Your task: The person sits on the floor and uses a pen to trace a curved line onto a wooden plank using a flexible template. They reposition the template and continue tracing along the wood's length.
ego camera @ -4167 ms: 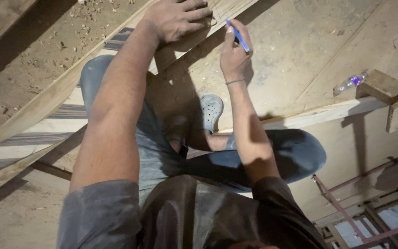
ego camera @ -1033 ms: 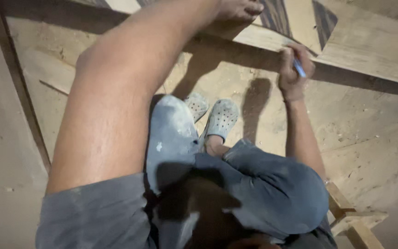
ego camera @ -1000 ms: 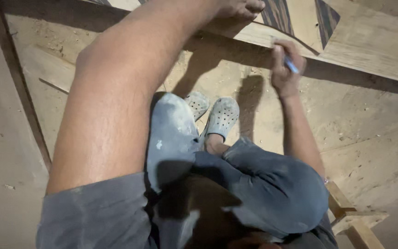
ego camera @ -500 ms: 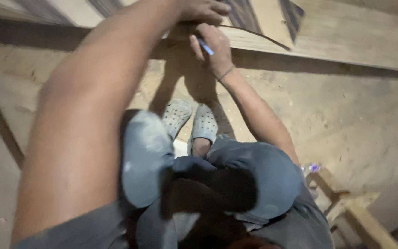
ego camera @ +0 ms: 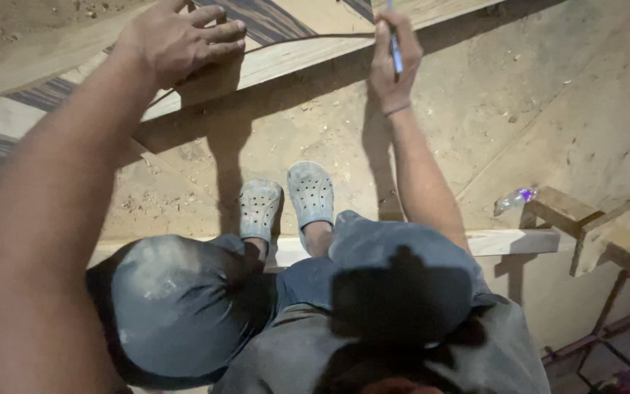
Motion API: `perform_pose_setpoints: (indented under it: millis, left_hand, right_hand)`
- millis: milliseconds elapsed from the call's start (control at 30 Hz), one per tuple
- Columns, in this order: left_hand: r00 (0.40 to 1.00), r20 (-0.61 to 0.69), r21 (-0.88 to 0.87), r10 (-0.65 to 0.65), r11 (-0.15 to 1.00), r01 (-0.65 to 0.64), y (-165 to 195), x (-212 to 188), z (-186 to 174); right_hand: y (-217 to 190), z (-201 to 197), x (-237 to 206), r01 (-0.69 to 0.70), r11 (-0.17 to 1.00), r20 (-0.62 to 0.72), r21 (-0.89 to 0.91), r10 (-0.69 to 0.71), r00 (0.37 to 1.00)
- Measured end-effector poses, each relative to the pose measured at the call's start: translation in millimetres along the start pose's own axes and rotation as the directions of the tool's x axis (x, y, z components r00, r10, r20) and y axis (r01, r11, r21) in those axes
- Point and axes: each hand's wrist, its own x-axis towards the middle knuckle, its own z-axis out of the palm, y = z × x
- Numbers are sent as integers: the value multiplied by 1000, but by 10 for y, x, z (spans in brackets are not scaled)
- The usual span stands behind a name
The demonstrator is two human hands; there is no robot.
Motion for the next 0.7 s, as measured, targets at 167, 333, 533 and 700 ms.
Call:
perform_pose_setpoints:
  millis: [167,333,533,700]
  left_hand:
    - [996,86,-54,21,998,-16,-10,1,-218]
    - [993,98,-9,64,998,-64,-25,47,-237]
    - [994,-71,-309,-88,949,62,181,688,-244]
    - [883,-423,-495,-202,868,-39,596,1561,-770]
  right_hand:
    - [397,-101,152,-98,995,69,-37,100,993]
    - [517,-157,219,-5,990,167,-142,29,986]
    - [499,-180,220,-117,976,237,-186,160,958]
    - [440,-177,211,-20,991,145,-131,39,989]
